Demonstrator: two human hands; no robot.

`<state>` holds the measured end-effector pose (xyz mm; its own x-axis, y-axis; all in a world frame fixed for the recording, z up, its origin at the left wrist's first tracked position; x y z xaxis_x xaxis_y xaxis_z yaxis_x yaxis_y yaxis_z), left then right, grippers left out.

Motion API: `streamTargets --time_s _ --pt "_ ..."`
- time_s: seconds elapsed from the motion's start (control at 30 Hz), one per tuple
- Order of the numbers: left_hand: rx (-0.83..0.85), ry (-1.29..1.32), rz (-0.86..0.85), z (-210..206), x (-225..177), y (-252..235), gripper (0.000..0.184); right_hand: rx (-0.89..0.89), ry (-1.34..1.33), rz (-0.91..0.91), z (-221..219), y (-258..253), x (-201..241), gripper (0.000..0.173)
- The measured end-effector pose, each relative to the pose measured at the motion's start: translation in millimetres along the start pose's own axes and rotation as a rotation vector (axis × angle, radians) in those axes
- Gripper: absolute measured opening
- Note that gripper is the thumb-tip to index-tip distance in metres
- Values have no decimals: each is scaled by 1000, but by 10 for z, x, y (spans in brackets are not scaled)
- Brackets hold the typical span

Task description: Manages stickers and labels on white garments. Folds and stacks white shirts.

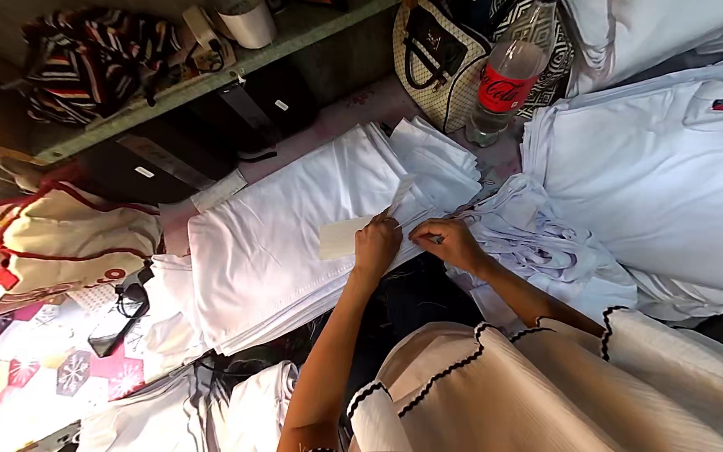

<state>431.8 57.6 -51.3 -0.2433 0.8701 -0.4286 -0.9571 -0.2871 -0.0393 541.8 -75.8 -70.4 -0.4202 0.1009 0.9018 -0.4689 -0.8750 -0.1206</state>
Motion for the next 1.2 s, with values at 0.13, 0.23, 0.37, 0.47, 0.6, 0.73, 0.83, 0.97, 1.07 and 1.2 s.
streamTargets --time_s 0.13,0.23,0.37,0.47,0.6,0.73,0.83,0.97,1.07,1.2 --pt "-64 96 28 152 77 -1 23 -157 285 251 -241 -110 4 14" --pt "-211 -29 -2 143 6 -28 23 -359 527 270 -249 -267 -62 14" --pt "-343 -169 -113 85 -86 -37 17 -450 706 253 -255 -333 -142 13" --pt "-364 -195 -145 66 -89 -43 15 -486 783 291 -286 -333 -192 12" --pt "-342 -186 -143 36 -106 -29 15 -374 823 281 -338 -335 -258 8" --pt "-313 -161 -132 -2 -99 21 15 -140 834 171 -286 -298 -178 11" --pt "-288 -87 -98 16 -88 76 18 35 667 24 -115 -253 -89 12" --pt "-470 113 -90 136 33 259 19 -261 565 -52 80 -266 -125 26" --pt "-682 210 -68 351 104 493 23 -234 553 -157 73 -376 -197 23" --pt "-836 483 94 679 278 923 60 -233 470 -158 80 -541 218 20"
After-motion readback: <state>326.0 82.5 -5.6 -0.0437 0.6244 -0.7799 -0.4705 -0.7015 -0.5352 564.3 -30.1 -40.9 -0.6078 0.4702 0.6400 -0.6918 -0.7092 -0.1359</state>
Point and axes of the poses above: each hand's wrist, its own y-axis away from the middle knuckle, its own z-axis out of the back of the hand, x = y × z, the point moved 3 cm from there along -y, towards the middle knuckle, and after that the axes turned 14 degrees about -z, right-handed, at the moved point
